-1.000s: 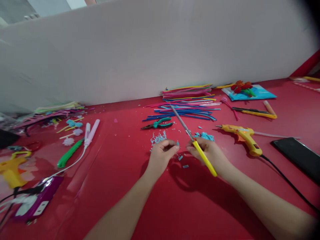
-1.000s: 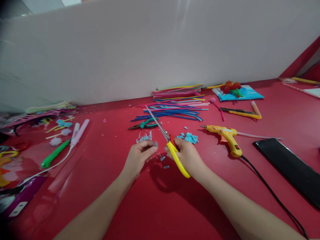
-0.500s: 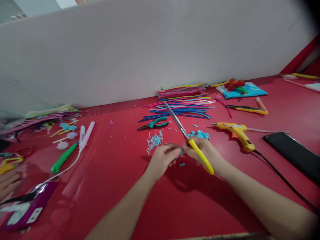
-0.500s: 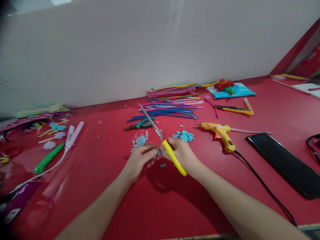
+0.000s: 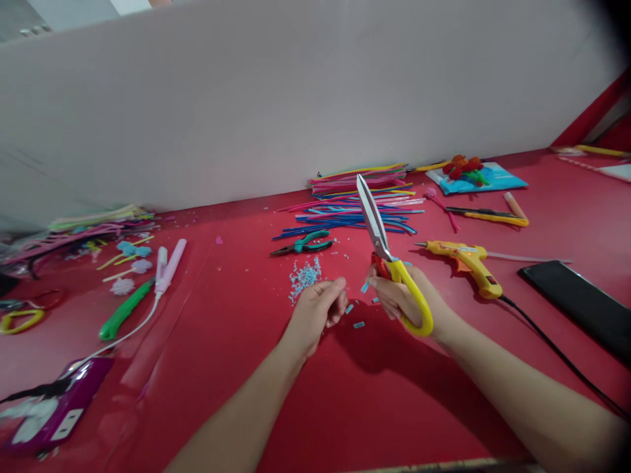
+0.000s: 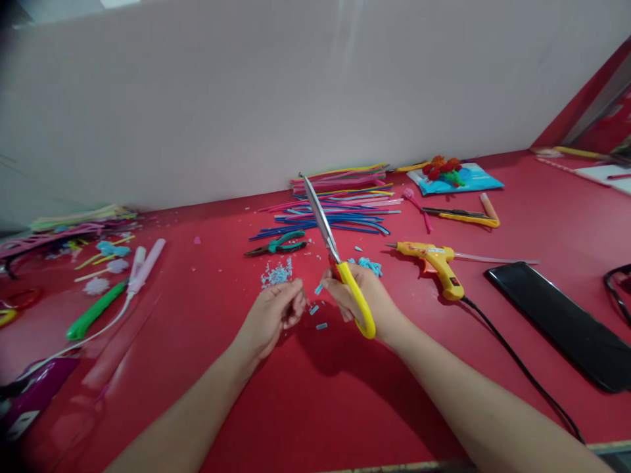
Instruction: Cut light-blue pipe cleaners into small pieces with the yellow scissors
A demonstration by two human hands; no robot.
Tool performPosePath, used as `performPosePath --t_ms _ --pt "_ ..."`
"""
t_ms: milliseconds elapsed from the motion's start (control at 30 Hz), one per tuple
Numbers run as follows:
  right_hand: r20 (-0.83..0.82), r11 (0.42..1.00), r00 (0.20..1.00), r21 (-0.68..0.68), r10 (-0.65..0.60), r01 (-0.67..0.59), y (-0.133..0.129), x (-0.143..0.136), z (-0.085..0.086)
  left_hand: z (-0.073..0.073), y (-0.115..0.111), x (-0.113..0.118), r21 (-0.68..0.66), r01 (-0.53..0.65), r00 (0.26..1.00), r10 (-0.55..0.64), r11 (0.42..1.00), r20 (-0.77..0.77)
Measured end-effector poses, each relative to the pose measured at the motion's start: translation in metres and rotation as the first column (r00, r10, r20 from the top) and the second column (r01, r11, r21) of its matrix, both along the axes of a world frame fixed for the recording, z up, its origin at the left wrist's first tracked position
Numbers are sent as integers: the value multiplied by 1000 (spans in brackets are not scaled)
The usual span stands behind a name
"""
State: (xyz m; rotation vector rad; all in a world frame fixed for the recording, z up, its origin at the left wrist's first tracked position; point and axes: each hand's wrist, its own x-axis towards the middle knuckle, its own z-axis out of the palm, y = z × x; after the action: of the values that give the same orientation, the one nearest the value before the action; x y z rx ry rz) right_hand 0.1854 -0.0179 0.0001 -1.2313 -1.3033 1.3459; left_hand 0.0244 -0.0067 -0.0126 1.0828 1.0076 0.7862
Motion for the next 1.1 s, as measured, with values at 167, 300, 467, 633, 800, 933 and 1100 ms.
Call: performPosePath --t_ms 167,300,467,633,800,933,1100 --pt "58 999 997 6 50 -50 -2 -2 3 7 -5 5 -91 55 994 -46 994 97" --pt "52 999 997 5 50 -50 -2 -1 1 10 -6 5 -93 46 995 -37 995 97" --pt "12 1000 1000 -27 10 -10 0 0 0 8 -5 4 -20 25 997 -24 999 67" --pt "20 999 999 -30 46 -45 -2 -4 -2 4 -5 5 62 56 998 -54 997 -29" --pt "192 985 966 17 -171 171 8 16 2 5 2 -4 261 66 960 11 963 -281" --pt "616 979 768 30 -175 200 26 47 3 -1 13 -14 535 130 846 188 835 -498" --pt "844 981 506 106 -176 163 40 63 -12 -15 21 -19 578 158 750 284 801 -597"
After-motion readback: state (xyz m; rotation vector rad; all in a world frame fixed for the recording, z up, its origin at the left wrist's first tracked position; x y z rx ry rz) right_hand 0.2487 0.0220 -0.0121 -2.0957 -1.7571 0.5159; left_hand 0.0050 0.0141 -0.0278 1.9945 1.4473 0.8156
